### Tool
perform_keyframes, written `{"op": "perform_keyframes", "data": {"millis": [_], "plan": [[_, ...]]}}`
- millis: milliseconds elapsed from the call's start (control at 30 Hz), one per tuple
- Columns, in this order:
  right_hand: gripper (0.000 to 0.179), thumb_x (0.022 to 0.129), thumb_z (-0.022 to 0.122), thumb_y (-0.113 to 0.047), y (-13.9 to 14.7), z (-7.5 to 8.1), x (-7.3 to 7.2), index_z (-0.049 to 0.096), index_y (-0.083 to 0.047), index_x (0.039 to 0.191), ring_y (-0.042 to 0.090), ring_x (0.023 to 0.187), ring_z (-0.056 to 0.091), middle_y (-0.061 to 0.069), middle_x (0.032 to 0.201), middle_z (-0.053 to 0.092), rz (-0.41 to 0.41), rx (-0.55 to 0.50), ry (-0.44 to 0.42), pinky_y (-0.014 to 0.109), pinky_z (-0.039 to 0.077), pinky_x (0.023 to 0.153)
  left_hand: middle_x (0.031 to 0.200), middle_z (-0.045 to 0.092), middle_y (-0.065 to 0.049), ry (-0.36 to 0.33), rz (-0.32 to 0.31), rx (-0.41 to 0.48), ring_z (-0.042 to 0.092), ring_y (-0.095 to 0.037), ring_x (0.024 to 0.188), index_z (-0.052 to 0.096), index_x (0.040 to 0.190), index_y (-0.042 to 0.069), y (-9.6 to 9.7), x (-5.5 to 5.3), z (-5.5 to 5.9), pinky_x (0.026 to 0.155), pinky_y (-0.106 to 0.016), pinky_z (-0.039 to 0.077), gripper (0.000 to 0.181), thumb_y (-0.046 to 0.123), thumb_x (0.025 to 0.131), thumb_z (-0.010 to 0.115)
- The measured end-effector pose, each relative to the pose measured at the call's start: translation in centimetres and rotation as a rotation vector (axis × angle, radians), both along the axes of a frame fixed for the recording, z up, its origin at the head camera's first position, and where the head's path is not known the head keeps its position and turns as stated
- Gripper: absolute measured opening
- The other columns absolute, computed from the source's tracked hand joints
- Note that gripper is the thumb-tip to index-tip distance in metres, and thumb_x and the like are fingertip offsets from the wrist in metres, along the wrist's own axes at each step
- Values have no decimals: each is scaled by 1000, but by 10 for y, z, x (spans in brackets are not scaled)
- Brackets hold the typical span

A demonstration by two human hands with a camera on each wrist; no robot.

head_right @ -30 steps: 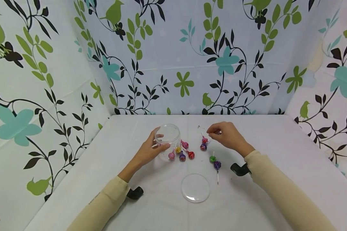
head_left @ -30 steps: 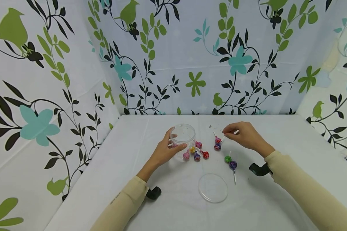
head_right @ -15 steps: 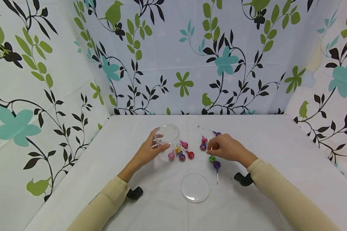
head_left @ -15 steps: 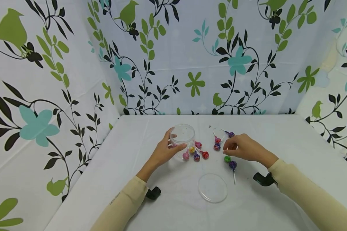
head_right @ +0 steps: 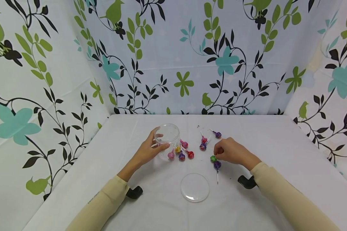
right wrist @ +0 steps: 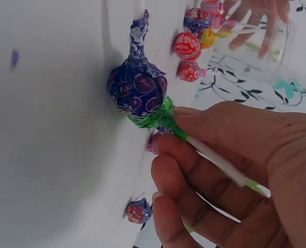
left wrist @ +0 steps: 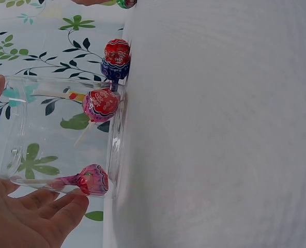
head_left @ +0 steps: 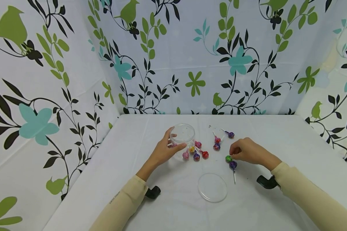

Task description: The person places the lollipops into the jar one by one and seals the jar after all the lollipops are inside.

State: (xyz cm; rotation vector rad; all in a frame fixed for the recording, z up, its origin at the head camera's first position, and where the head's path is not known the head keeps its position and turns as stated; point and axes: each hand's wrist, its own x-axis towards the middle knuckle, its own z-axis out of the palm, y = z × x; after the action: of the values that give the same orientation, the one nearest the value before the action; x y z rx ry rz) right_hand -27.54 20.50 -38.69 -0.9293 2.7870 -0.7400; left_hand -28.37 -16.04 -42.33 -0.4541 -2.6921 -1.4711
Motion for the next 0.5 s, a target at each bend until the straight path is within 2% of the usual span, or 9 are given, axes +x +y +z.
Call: {"op": "perform_keyframes", "data": {"millis": [500], "plan": [[4, 91, 78, -4, 8, -10, 1, 80, -5, 95, 11, 75, 61, -6, 84, 70, -18, 45, -59, 29, 57, 69, 155, 49, -11, -3, 9, -1, 49, -37, 139, 22, 165, 25, 1, 0, -1, 109, -52, 45, 99, 61, 90, 74]]}}
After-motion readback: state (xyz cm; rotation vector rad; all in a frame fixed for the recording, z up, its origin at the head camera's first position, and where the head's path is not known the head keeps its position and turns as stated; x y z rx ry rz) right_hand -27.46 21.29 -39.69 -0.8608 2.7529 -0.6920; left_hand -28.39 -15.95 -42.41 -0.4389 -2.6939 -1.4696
